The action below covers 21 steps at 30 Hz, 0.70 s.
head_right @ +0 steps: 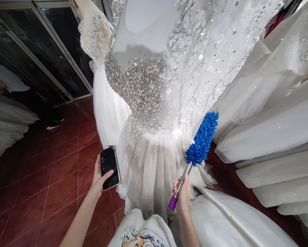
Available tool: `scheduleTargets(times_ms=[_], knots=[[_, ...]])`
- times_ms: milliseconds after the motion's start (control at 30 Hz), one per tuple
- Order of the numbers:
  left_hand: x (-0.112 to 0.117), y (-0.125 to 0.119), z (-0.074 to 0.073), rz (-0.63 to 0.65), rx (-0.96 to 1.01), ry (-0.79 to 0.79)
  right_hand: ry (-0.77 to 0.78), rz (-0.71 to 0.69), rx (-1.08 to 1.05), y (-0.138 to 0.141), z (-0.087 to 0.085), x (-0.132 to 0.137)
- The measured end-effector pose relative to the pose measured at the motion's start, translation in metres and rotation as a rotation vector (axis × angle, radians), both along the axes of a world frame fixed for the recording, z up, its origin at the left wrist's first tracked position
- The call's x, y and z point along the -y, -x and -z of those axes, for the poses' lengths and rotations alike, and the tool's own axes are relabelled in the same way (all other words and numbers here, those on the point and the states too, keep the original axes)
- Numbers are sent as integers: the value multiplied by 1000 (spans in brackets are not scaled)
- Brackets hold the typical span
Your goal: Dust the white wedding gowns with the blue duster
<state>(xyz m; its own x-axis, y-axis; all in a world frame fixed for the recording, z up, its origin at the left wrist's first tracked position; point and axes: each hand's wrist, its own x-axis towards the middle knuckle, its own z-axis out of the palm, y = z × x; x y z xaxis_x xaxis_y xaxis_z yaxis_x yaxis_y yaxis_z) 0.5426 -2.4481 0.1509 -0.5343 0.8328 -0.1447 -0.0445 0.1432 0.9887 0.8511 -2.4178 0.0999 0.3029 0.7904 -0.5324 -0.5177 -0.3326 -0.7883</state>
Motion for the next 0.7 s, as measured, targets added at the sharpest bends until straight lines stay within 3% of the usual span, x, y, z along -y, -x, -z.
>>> scheduleTargets(times_ms=[533, 700], knots=[[11, 14, 5, 149, -62, 51, 51, 10, 10, 12, -8, 4], [8, 19, 14, 186, -146, 70, 52, 13, 32, 13, -11, 2]])
